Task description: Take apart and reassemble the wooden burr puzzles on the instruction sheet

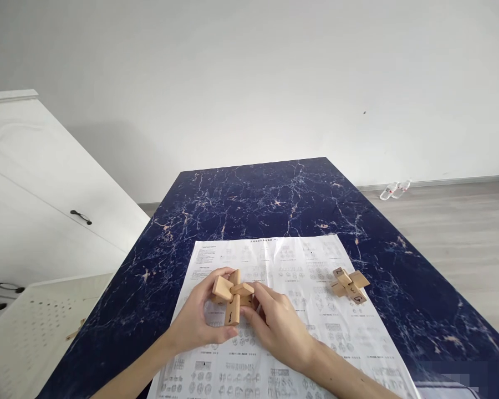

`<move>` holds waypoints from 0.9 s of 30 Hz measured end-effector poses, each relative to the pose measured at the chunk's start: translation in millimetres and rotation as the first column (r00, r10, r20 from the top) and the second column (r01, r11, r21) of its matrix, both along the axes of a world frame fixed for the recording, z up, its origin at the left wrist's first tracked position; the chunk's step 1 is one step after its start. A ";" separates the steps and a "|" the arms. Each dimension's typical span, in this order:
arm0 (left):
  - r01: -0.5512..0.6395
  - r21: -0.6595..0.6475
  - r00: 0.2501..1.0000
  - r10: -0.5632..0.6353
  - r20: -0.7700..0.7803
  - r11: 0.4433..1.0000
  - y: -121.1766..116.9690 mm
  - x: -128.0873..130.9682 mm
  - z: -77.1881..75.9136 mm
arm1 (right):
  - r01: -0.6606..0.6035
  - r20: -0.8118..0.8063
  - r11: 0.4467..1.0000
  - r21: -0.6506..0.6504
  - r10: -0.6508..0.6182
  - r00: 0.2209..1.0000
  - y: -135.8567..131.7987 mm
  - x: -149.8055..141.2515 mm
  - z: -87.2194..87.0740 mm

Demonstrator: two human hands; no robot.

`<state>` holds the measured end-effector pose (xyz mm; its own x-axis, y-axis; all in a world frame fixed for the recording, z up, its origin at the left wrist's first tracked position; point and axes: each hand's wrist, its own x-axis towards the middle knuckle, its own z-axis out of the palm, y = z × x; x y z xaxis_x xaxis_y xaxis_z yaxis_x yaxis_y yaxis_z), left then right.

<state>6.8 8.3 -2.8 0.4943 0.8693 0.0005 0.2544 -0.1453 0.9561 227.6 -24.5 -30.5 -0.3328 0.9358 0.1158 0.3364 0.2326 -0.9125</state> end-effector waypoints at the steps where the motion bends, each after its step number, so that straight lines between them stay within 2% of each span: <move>1: 0.001 0.003 1.000 -0.001 0.003 1.000 0.1 -0.4 -0.5 | -0.001 -0.001 1.000 0.004 0.001 1.000 0.0 0.1 -0.2; 9: 0.005 0.010 1.000 -0.005 -0.002 1.000 -3.2 0.3 1.5 | -0.016 -0.008 0.993 0.120 0.017 1.000 -0.1 2.5 2.1; 20: -0.019 -0.093 0.979 0.037 0.200 0.996 -20.0 16.0 -2.1 | -0.121 -0.018 0.992 0.036 0.122 0.992 0.0 -0.3 5.4; 24: -0.041 0.035 0.965 0.031 0.259 0.999 -20.3 17.5 -9.8 | -0.240 -0.027 0.968 0.074 0.243 0.970 -6.5 -4.1 7.5; 27: -0.045 0.062 0.952 0.024 0.304 0.997 -21.5 15.9 -11.3 | -0.196 -0.039 0.978 0.068 0.199 0.979 -8.8 -5.7 5.5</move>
<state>22.7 -13.3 -14.0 0.4315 0.8785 0.2049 -0.0398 -0.2084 0.9772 221.9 -33.3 -24.9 -0.5030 0.8427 0.1921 0.2366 0.3480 -0.9072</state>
